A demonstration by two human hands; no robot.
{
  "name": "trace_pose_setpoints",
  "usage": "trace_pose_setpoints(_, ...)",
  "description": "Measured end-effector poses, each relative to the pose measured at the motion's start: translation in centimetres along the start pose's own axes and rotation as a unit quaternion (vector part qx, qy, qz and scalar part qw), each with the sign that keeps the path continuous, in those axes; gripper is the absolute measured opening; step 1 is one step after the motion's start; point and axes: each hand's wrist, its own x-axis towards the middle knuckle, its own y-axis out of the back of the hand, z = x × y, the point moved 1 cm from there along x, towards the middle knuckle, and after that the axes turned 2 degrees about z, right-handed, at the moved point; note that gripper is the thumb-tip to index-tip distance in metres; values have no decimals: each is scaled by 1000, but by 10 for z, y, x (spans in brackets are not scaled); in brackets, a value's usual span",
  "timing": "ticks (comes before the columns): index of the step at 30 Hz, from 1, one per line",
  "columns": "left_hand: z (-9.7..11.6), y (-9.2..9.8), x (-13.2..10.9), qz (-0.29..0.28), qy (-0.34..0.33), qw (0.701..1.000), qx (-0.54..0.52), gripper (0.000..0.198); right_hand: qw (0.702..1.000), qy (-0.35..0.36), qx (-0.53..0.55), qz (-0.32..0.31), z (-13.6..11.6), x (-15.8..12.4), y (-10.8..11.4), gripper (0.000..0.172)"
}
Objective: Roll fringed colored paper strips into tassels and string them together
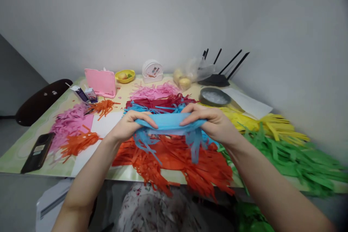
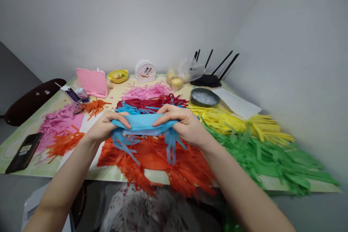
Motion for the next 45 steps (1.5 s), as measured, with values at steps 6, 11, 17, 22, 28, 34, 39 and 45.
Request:
trace_pose_setpoints(6,17,6,-4,-90,-61,986,127,24,993,40,-106,-30,-12,1,5,34)
trace_pose_setpoints(11,21,-15,-4,11,-50,973,226,17,974,-22,-94,-205,-23,3,22,50)
trace_pose_setpoints(17,22,-20,-9,-11,-72,950,303,8,970,-151,-105,-157,-13,8,0,49)
trace_pose_setpoints(22,19,-15,-8,18,-39,951,307,34,958,-183,-170,-139,-10,6,-15,30)
trace_pose_setpoints(28,11,-15,-5,1,65,975,213,27,964,-202,-137,-108,-14,2,-11,29)
trace_pose_setpoints(34,7,-21,-11,13,84,996,25,27,981,-177,-78,7,-10,-12,-13,25)
trace_pose_setpoints(39,5,-23,-14,25,65,998,2,27,984,-161,-67,30,-10,-19,-16,18)
trace_pose_setpoints(45,0,-24,-18,45,56,997,-17,28,977,-206,-5,47,-10,-20,-23,19)
